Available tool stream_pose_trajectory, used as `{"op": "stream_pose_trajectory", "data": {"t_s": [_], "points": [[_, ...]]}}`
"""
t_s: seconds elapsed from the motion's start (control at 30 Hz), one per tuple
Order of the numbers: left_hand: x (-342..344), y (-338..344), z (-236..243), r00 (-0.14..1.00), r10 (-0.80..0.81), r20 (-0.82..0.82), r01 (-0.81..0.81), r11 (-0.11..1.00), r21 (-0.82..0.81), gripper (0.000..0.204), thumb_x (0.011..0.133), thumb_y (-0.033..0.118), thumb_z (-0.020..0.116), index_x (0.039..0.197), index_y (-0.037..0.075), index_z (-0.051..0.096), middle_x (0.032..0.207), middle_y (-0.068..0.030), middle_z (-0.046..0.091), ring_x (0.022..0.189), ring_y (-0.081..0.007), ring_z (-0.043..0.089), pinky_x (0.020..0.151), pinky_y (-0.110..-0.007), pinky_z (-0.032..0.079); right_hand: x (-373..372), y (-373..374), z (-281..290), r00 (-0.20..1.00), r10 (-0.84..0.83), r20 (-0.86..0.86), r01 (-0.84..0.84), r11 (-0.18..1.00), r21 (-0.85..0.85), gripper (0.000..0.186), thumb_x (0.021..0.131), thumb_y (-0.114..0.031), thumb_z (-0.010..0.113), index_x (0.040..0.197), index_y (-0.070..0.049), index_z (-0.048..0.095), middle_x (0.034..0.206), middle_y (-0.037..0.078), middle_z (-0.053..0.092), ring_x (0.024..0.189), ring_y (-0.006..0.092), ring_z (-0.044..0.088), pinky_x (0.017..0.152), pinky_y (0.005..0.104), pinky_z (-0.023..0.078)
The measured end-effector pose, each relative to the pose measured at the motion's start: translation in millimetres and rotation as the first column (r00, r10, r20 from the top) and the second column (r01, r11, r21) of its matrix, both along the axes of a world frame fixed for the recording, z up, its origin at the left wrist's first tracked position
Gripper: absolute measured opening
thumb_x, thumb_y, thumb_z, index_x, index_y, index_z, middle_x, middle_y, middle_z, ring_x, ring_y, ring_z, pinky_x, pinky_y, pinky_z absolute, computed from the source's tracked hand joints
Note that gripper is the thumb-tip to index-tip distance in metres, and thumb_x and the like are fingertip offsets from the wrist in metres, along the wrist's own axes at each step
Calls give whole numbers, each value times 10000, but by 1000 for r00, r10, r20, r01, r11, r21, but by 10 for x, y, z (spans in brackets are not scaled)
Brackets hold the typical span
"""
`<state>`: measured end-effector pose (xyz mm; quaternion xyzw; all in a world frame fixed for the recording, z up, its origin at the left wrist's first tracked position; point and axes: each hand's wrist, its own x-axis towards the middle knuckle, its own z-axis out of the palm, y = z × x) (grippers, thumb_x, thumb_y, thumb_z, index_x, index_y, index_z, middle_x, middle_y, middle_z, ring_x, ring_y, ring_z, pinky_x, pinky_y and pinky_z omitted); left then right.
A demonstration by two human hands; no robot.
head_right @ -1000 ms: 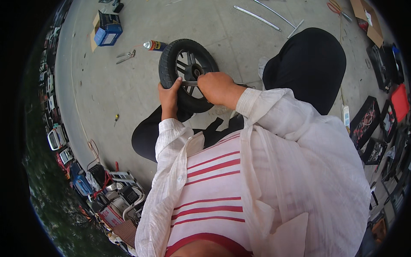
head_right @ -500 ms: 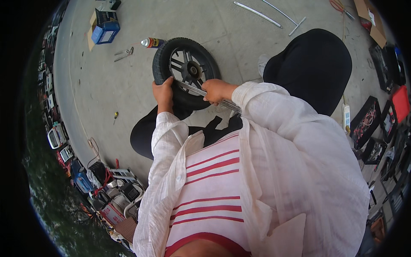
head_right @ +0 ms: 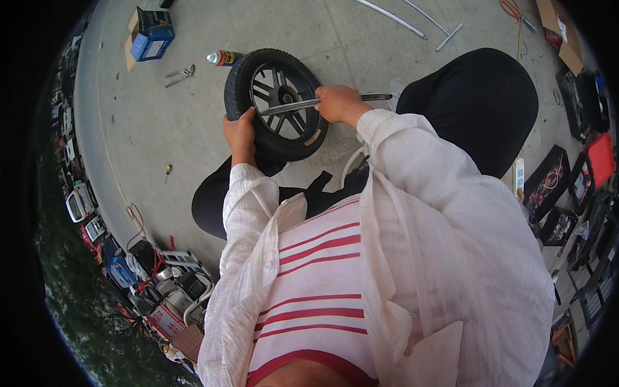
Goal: The person uses a metal tire lever to pry the tire bead away from the rim of a small wheel. They repeatedly insert the lever between the tire and rim, rotate the wheel, and reposition the tool to work around the circumference.
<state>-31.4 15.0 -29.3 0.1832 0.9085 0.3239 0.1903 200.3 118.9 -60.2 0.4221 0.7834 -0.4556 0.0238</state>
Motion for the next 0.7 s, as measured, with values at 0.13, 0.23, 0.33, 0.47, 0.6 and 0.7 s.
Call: {"op": "stream_pose_trajectory", "data": {"t_s": [0.13, 0.23, 0.33, 0.47, 0.6, 0.7], "points": [[146, -39, 65, 998, -27, -55, 25, 999, -31, 624, 686, 309, 780, 1161, -41, 578, 1049, -232, 676, 975, -373, 660, 876, -400, 490, 7, 135, 57, 991, 24, 134, -57, 967, 247, 351, 846, -476, 671, 947, -149, 750, 885, 114, 690, 917, 312, 621, 920, 404, 351], [349, -70, 177, 993, -61, -97, 59, 998, -19, 645, 689, 318, 775, 1191, -25, 559, 1043, -228, 676, 971, -374, 660, 871, -403, 490, -44, 212, -49, 968, 180, 174, -226, 927, 298, 336, 800, -491, 714, 899, -172, 757, 912, 101, 691, 1003, 267, 621, 953, 399, 328], [367, -157, 98, 984, -139, -111, 137, 990, -21, 668, 700, 334, 768, 1227, -6, 537, 1063, -226, 669, 979, -377, 659, 869, -409, 489, -85, 237, -176, 941, 316, 123, -338, 848, 408, 320, 755, -474, 751, 879, -179, 766, 891, 87, 681, 1028, 268, 601, 963, 396, 333], [368, -269, 58, 971, -217, -96, 219, 976, 6, 654, 712, 336, 767, 1222, 2, 530, 1061, -229, 665, 979, -386, 657, 861, -411, 490, -163, 220, -255, 923, 384, 21, -352, 822, 449, 305, 732, -449, 768, 885, -186, 767, 910, 70, 670, 1059, 266, 574, 1020, 400, 319], [386, -307, 76, 959, -261, -107, 264, 965, 6, 643, 709, 333, 771, 1211, 12, 530, 1039, -232, 668, 969, -389, 659, 845, -413, 495, -256, 206, -268, 915, 404, -17, -347, 808, 477, 312, 713, -445, 775, 895, -192, 771, 926, 64, 666, 1072, 267, 564, 1060, 406, 303], [387, -311, 75, 961, -254, -113, 256, 967, 4, 638, 704, 331, 776, 1200, 14, 530, 1017, -237, 668, 960, -390, 662, 834, -416, 497, -283, 193, -310, 907, 415, -71, -323, 794, 515, 308, 696, -426, 783, 875, -176, 761, 877, 61, 641, 1015, 264, 564, 991, 393, 344]]}}
